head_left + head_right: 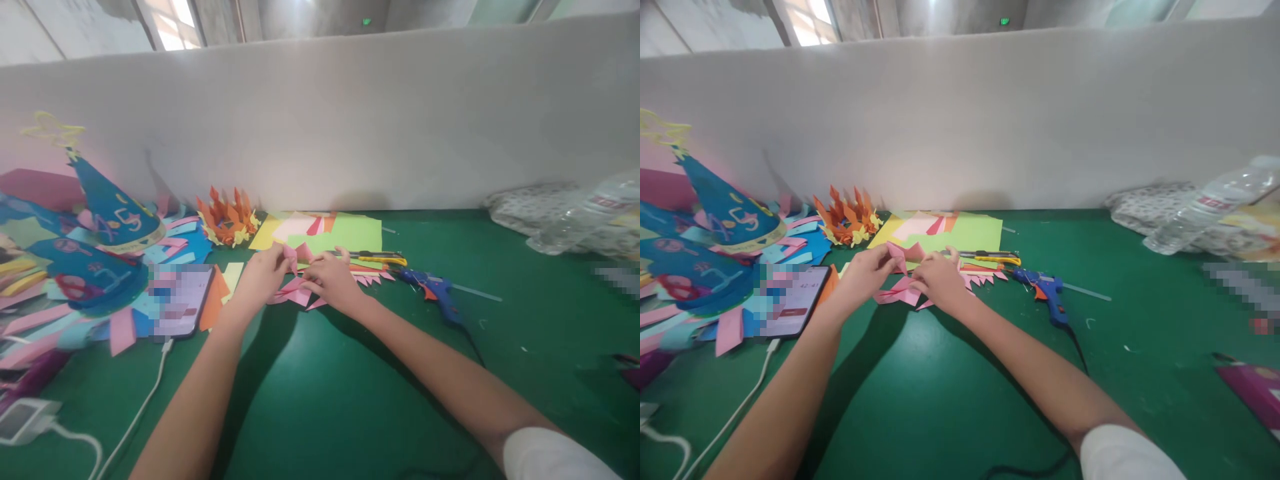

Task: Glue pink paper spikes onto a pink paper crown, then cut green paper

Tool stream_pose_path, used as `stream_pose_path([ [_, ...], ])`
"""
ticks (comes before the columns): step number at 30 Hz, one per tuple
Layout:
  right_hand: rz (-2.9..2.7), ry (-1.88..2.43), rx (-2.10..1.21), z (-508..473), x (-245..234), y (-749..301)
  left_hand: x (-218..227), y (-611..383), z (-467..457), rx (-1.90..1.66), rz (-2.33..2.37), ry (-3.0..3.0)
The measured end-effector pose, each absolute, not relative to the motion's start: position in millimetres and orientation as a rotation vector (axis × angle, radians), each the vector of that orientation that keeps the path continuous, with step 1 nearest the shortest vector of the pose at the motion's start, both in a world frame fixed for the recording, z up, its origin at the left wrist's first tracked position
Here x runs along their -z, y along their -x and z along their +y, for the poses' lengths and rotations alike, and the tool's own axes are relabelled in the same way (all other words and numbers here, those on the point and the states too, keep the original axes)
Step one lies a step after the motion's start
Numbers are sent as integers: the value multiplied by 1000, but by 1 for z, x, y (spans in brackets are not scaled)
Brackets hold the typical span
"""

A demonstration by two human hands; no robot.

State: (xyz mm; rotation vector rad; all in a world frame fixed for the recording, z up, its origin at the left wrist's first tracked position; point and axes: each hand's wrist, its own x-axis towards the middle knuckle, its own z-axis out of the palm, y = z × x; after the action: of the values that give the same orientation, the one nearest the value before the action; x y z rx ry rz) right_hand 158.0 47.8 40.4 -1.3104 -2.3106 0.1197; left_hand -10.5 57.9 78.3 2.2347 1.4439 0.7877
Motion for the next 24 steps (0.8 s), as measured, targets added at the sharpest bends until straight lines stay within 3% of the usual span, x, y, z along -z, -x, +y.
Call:
stream_pose_path([
  [24, -2320, 1349, -48, 49, -37, -161, -74, 4, 55, -606, 1377, -2338],
])
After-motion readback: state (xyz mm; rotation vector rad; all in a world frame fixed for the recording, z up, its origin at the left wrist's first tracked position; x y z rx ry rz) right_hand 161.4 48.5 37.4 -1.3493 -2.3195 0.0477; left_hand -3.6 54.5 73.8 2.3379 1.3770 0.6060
